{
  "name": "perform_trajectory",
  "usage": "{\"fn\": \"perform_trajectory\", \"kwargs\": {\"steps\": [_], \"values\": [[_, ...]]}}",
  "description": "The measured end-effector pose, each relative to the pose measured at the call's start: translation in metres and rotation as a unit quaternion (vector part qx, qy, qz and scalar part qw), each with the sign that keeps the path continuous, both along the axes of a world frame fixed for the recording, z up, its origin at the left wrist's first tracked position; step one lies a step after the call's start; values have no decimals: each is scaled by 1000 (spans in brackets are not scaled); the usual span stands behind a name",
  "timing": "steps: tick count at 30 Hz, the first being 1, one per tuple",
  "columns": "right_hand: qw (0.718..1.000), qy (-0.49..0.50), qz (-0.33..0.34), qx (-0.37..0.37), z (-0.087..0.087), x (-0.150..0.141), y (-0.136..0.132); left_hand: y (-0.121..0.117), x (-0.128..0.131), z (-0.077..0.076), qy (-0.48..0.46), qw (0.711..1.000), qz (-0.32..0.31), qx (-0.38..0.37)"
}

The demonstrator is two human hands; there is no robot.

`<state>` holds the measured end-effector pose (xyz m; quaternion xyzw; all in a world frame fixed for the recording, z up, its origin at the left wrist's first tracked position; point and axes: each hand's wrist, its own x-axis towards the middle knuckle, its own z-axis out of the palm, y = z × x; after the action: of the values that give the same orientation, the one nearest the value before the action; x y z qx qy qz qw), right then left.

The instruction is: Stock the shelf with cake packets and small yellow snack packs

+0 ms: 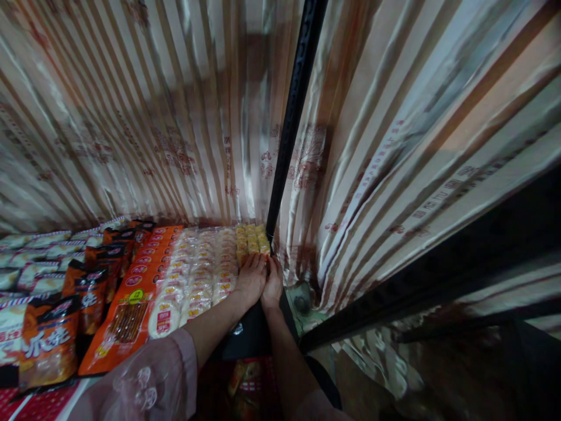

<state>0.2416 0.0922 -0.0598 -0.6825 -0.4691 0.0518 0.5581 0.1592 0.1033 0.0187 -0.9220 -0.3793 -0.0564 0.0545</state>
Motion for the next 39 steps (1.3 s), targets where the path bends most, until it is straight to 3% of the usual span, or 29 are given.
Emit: {"fn": "perform_trajectory", "kwargs": {"steps": [10, 20, 31, 39], "values": [[1000, 11, 2, 16, 5, -1, -6, -11, -3, 8, -22, 1000, -5, -14], [999, 9, 22, 33, 11, -3, -27, -29, -6, 5, -43, 999, -11, -5], [999, 39, 19, -8, 6, -13, -76, -76, -18, -3, -30, 998, -5, -46], [999, 34, 22, -21, 10, -26, -119, -114, -33, -10, -71, 995, -21, -66]]}}
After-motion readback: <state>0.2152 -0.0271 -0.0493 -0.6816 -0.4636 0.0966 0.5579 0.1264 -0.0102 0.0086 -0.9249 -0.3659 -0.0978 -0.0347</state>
